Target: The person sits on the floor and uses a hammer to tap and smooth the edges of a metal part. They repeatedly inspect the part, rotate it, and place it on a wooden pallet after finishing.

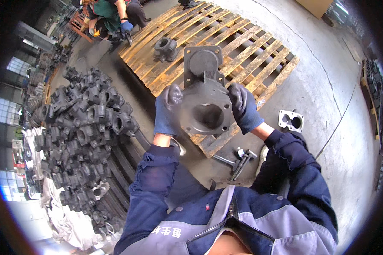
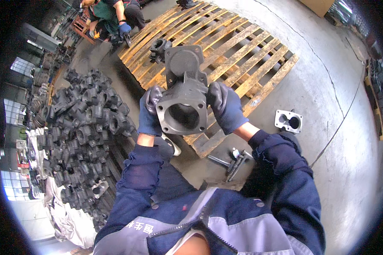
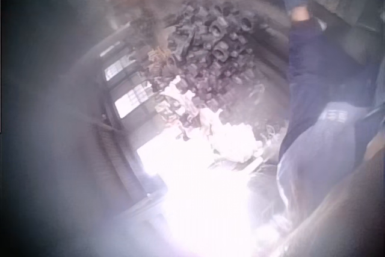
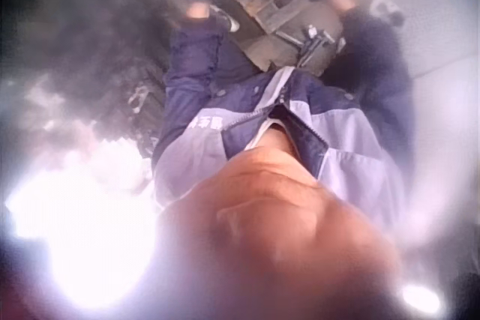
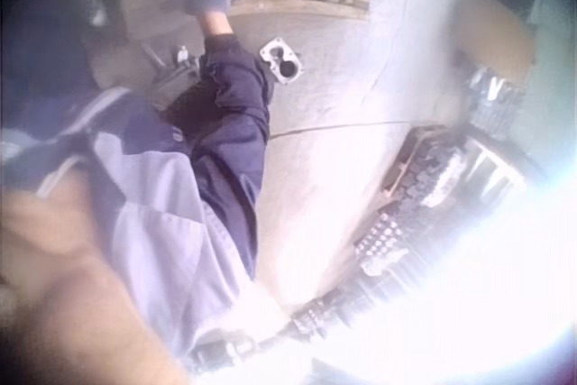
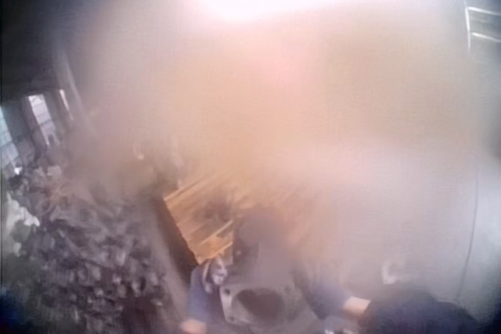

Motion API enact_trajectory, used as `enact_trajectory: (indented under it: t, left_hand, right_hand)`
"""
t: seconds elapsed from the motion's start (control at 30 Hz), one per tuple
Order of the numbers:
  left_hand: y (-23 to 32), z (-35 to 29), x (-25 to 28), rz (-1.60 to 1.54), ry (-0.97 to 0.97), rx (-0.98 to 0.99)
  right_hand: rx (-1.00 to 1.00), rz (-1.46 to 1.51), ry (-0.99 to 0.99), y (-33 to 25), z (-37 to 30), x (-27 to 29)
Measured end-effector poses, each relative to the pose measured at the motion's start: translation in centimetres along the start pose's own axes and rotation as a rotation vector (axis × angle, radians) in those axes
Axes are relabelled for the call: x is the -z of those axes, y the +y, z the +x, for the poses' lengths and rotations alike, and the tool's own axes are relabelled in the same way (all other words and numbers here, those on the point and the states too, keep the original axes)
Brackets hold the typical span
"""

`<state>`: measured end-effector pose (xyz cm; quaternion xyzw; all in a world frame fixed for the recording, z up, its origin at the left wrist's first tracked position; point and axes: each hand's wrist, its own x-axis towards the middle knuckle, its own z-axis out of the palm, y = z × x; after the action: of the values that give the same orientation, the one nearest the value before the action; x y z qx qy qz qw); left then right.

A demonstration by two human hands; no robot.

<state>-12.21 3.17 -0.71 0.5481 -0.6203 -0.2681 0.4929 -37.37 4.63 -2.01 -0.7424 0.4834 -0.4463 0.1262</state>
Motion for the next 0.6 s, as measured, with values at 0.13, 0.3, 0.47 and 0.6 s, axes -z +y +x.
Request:
enact_trajectory:
  t: [0.13, 0.3, 0.47, 0.6]
  left_hand:
    - [1.1, -1.0, -1.5, 0.171, 0.066, -0.155]
    - [1.4, -0.3, -1.8, 0.093, 0.043, -0.105]
    - [0.6, 0.0, -2.5, 0.204, 0.032, -0.339]
    - [1.2, -0.5, -3.9, 0.191, 0.078, -0.294]
  right_hand:
    - [-0.007, -0.002, 0.054, 1.4, -0.6, -0.4]
    - [0.041, -0.016, 0.079, 0.4, 1.2, 1.1]
    - [-0.067, -0.034, 0.024, 0.3, 1.7, 2.6]
    - [-0.031, -0.045, 0.092, 0.0, 2.1, 3.7]
